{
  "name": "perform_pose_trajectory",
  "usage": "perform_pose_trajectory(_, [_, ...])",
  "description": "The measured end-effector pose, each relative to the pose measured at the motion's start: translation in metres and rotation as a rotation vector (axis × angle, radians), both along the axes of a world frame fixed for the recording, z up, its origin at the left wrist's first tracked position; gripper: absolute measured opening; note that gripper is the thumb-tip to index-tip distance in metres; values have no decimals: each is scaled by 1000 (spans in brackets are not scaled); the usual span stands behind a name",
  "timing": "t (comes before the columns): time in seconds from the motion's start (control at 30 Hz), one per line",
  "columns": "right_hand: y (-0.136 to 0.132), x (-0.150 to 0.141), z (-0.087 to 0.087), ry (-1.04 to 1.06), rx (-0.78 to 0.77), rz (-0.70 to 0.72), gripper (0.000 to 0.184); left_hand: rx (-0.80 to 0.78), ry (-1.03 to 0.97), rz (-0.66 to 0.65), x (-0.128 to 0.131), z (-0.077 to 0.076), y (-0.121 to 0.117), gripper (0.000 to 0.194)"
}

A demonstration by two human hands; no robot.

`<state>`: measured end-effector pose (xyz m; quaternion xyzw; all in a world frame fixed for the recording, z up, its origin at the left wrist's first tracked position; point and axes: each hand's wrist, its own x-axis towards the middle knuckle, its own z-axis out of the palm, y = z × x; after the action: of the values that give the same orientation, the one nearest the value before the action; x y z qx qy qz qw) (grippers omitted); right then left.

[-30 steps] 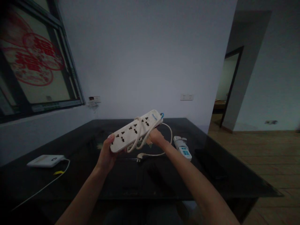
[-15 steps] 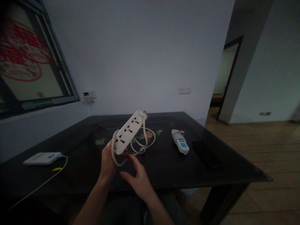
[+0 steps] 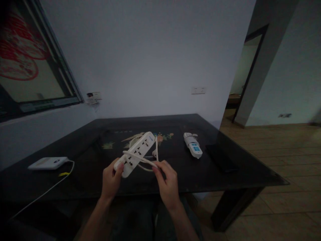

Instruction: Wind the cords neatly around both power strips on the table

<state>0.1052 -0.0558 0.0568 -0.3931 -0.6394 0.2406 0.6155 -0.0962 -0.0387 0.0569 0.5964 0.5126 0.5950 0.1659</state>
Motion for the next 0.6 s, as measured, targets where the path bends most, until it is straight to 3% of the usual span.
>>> perform_pose_trajectory(0.17, [9,26,8,122,-44,-207,17,-151,-85,-178,-23,-24,-25,35])
perform_pose_trajectory(0.33, [34,40,5,191,-74,-241,21,-313,-493,-283,-30,-42,-40,46])
perform_pose_trajectory(0.47, [58,43,-3,118,3,-255,21,-338,-883,-178,-18,-39,-40,37])
perform_pose_trajectory(0.6, [73,42,-13,-74,73,-284,27,-305,-1070,-133,1,-35,-37,31])
